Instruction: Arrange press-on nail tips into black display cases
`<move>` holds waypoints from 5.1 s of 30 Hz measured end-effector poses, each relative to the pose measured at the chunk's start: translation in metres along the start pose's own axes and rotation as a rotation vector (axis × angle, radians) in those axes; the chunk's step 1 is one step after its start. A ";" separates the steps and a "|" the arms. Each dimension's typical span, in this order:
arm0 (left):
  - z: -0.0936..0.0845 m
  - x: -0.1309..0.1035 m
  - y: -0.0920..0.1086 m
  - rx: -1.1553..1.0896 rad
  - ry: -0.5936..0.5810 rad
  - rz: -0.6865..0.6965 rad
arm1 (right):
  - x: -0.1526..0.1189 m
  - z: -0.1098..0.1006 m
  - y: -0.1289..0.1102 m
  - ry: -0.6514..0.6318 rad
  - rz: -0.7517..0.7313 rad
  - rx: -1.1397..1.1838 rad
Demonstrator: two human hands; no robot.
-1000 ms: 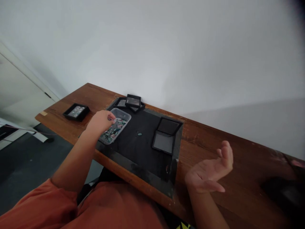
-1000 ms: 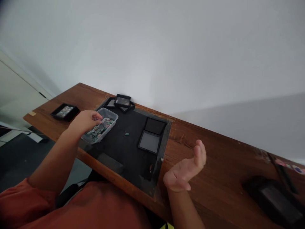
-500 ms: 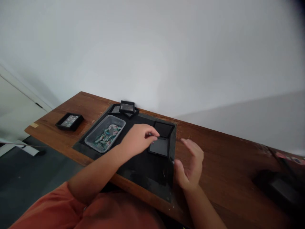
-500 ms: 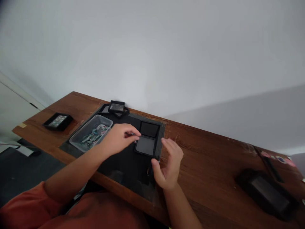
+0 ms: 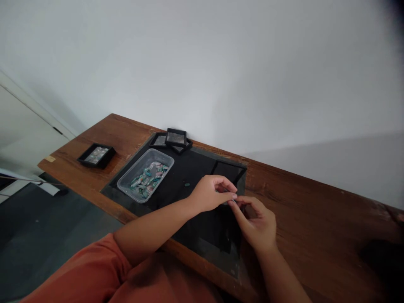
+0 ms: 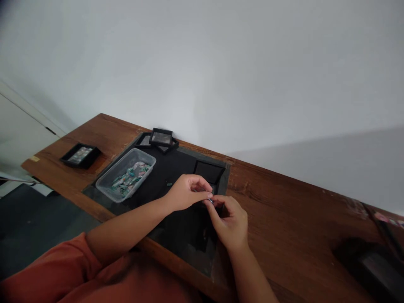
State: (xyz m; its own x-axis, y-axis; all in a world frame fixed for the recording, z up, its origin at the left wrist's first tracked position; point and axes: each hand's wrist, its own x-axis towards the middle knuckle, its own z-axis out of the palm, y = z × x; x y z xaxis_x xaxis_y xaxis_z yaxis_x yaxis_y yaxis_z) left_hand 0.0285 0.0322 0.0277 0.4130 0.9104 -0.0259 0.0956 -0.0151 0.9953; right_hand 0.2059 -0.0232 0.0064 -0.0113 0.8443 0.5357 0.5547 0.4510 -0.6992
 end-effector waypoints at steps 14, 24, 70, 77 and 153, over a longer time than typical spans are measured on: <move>0.003 -0.004 -0.001 -0.285 0.131 0.064 | 0.010 0.001 -0.006 -0.060 0.335 0.303; -0.002 -0.007 0.012 -0.262 0.212 0.070 | 0.014 0.001 -0.011 -0.056 0.435 0.504; -0.031 -0.001 0.008 0.458 0.226 0.145 | 0.051 -0.016 0.048 -0.346 0.460 0.447; -0.034 0.000 0.004 0.511 0.194 0.127 | 0.053 -0.015 0.048 -0.298 0.447 0.457; -0.044 -0.003 0.021 0.898 -0.040 -0.167 | 0.050 -0.029 0.044 -0.425 0.261 -0.241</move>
State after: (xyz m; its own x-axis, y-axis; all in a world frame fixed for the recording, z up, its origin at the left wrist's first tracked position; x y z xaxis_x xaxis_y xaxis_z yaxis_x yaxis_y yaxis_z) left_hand -0.0105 0.0474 0.0528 0.3596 0.9150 -0.1831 0.8187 -0.2153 0.5323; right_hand 0.2539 0.0310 0.0162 -0.1549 0.9842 0.0860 0.7580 0.1742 -0.6286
